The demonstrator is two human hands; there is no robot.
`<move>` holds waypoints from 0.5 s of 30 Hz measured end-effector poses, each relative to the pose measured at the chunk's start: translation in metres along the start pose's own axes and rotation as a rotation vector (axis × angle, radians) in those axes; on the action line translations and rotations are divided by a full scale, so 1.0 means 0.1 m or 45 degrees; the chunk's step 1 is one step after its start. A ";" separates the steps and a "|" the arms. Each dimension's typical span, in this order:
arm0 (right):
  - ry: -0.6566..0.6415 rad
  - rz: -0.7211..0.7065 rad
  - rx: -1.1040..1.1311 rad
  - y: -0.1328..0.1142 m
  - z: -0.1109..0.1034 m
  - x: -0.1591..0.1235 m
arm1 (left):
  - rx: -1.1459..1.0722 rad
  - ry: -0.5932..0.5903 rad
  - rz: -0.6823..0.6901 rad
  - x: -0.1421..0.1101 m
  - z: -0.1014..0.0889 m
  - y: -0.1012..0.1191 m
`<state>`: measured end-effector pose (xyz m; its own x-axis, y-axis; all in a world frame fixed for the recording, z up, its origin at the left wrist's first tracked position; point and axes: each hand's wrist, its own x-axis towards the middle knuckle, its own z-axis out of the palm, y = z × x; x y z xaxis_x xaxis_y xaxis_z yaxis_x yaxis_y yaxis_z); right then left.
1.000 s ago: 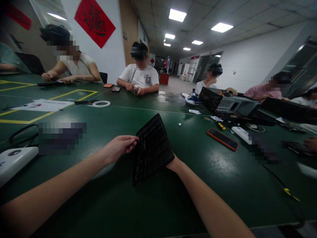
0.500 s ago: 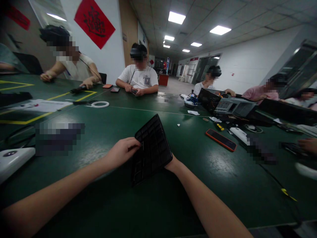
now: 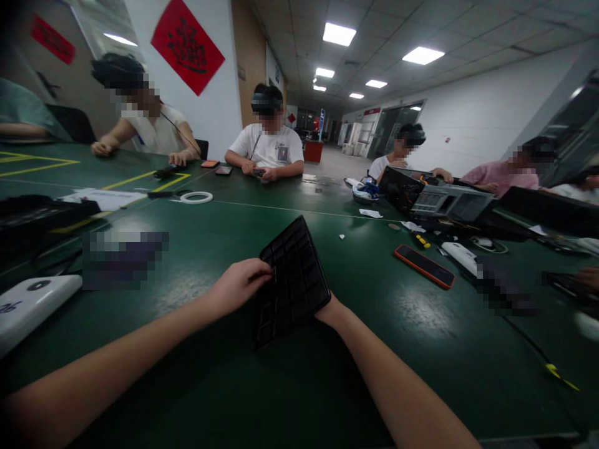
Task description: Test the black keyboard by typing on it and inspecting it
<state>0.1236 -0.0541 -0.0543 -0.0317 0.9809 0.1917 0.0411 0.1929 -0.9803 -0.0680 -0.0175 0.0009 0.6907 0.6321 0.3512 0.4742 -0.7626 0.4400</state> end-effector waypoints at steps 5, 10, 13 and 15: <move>-0.044 -0.007 0.143 -0.06 0.01 -0.01 | -0.141 0.053 -0.138 0.04 0.06 -0.02; -0.094 0.006 0.244 -0.03 0.00 -0.02 | 0.028 0.041 -0.266 0.02 0.08 0.04; -0.103 0.005 0.264 0.05 -0.01 0.00 | 0.095 0.025 -0.230 0.01 0.06 0.07; -0.085 0.001 0.252 0.08 -0.02 0.00 | 0.118 0.003 -0.192 0.00 0.04 0.09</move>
<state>0.1257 -0.0527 -0.0623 -0.0980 0.9761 0.1939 -0.1559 0.1774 -0.9717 -0.0614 -0.0250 0.0019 0.6067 0.7405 0.2891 0.6208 -0.6686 0.4095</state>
